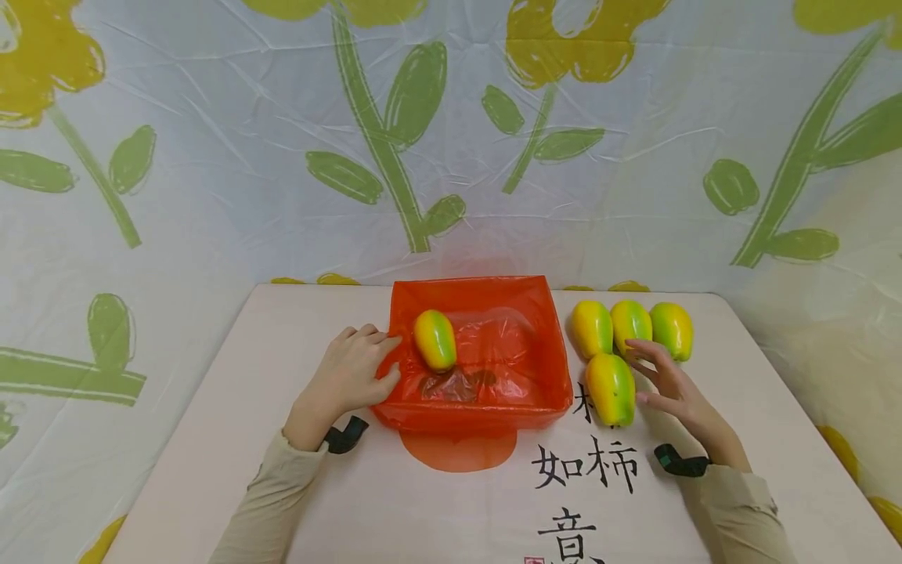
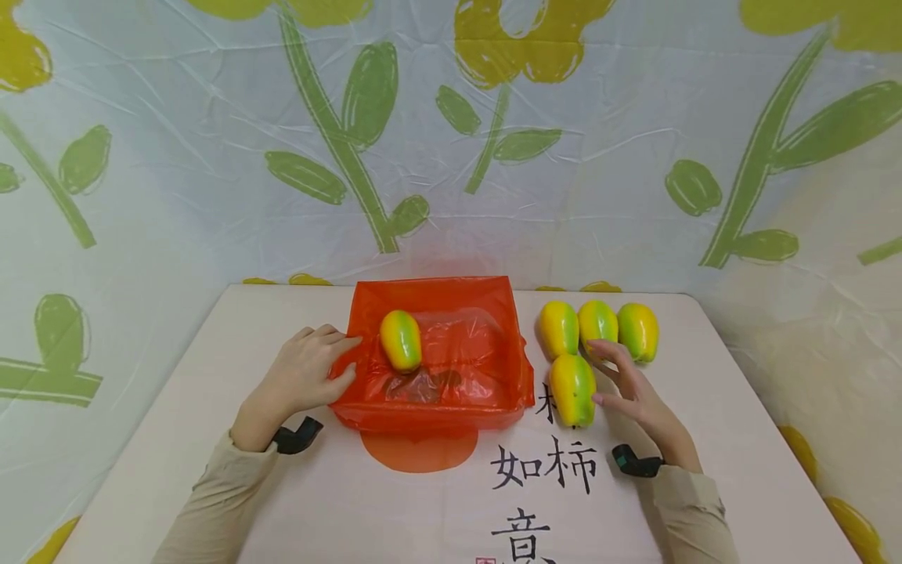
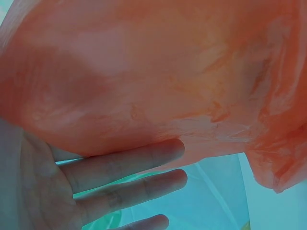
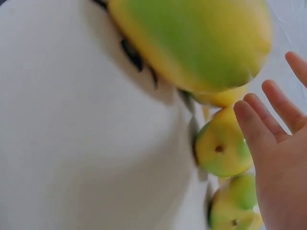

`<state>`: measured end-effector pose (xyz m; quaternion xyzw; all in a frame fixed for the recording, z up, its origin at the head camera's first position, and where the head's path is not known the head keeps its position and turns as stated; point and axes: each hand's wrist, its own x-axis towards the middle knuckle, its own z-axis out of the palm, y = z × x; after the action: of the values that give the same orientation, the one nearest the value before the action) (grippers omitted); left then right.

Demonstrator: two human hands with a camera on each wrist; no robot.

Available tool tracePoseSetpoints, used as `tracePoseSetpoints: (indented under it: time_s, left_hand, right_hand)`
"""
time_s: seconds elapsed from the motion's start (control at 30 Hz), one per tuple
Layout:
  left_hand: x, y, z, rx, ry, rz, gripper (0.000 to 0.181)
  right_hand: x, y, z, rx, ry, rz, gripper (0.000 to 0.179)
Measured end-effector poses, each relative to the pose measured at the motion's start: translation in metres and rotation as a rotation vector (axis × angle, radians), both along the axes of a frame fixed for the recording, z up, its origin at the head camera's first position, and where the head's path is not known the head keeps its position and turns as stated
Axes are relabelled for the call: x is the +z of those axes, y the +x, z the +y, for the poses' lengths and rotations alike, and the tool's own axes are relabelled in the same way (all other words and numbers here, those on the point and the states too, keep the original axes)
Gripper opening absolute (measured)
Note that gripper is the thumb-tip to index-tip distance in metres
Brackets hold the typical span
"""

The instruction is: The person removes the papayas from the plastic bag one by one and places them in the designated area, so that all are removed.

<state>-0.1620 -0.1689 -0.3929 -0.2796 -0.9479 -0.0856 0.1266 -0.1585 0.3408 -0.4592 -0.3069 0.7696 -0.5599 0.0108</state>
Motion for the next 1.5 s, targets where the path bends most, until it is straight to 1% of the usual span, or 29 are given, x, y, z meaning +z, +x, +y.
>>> tracePoseSetpoints:
  time_s: [0.17,0.5,0.67,0.77,1.0,1.17,1.33,1.5]
  left_hand:
    - [-0.001,-0.001,-0.001,-0.001,0.007,0.009,0.041]
    - [-0.001,-0.001,-0.002,0.0,0.008,0.004,0.042]
    - [0.0,-0.001,-0.001,0.003,0.004,-0.003,0.042]
    - [0.0,-0.001,0.0,0.002,-0.003,-0.007,0.042]
    - [0.0,-0.001,0.0,0.008,0.003,-0.014,0.042]
    - [0.0,0.0,0.0,0.015,-0.002,-0.026,0.042]
    - [0.0,-0.001,0.001,0.011,-0.002,-0.02,0.04]
    - [-0.001,-0.001,0.0,0.006,0.001,-0.009,0.04]
  right_hand:
    - [0.012,-0.004,-0.005,-0.005,-0.029,0.022,0.074]
    - [0.035,-0.019,-0.024,-0.104,0.076,0.052,0.071]
    - [0.049,-0.03,-0.036,-0.117,0.114,0.089,0.068]
    - [0.059,-0.037,-0.045,-0.116,0.122,0.102,0.067]
    - [0.086,-0.046,-0.07,-0.161,0.186,0.118,0.064]
    - [0.106,-0.05,-0.092,-0.134,0.188,0.137,0.06]
    - [0.123,-0.051,-0.118,-0.095,0.17,0.139,0.055]
    - [0.138,-0.056,-0.144,-0.07,0.204,0.134,0.05]
